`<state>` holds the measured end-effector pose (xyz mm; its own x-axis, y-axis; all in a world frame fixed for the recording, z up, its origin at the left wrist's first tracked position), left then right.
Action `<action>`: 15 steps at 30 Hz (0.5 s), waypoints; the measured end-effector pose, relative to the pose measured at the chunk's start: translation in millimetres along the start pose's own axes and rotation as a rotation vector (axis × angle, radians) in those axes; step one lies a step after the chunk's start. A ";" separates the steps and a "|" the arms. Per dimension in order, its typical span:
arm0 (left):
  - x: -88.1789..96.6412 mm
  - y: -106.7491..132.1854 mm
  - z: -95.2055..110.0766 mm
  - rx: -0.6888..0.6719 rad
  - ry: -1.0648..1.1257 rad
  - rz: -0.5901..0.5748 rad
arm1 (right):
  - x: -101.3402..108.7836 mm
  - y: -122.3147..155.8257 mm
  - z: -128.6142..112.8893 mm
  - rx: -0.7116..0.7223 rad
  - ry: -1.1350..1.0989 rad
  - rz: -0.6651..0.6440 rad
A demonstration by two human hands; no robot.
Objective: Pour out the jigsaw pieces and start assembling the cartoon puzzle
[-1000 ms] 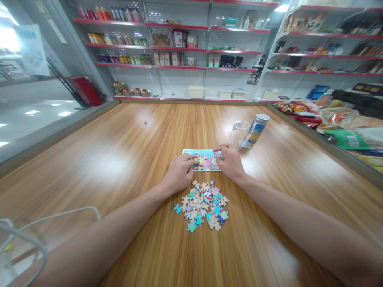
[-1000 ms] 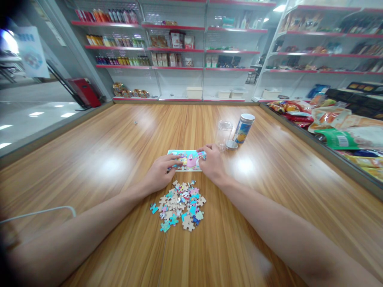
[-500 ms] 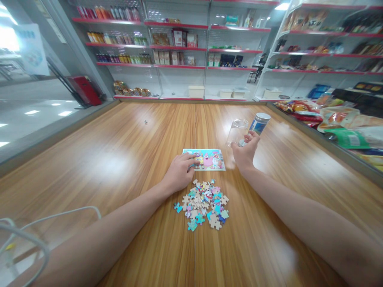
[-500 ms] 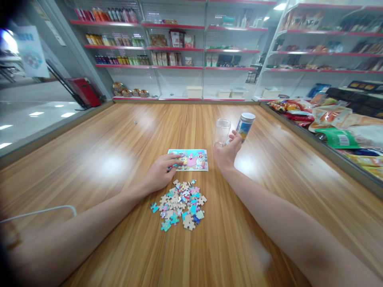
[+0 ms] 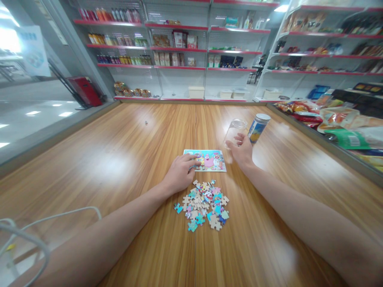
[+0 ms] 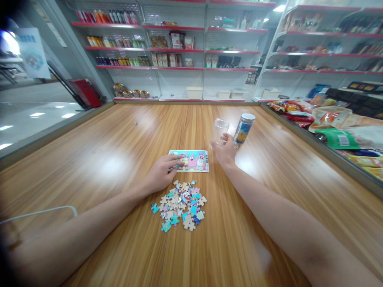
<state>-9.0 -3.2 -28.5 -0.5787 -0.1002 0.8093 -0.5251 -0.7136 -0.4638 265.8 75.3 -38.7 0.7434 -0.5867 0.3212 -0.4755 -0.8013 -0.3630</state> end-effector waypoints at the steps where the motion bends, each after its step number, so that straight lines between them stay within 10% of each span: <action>1: 0.0 0.0 0.1 -0.001 -0.001 0.003 | -0.1 0.9 -0.9 0.010 -0.012 -0.012; 15: 1.4 -1.5 2.4 0.018 0.047 0.063 | -1.2 9.9 -7.6 0.067 0.014 -0.196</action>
<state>-7.5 -3.9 -25.9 -0.6391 -0.1130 0.7608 -0.4755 -0.7194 -0.5063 256.6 67.2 -36.1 0.8115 -0.4224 0.4037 -0.2899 -0.8910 -0.3495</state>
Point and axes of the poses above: each hand's wrist, its own y-axis away from the middle knuckle, its own x-axis out of the back of the hand, z = x × y, the point moved 1 cm from there along -y, towards the middle knuckle, and after that the axes turned 5 degrees about -x, right-handed, at the moved point
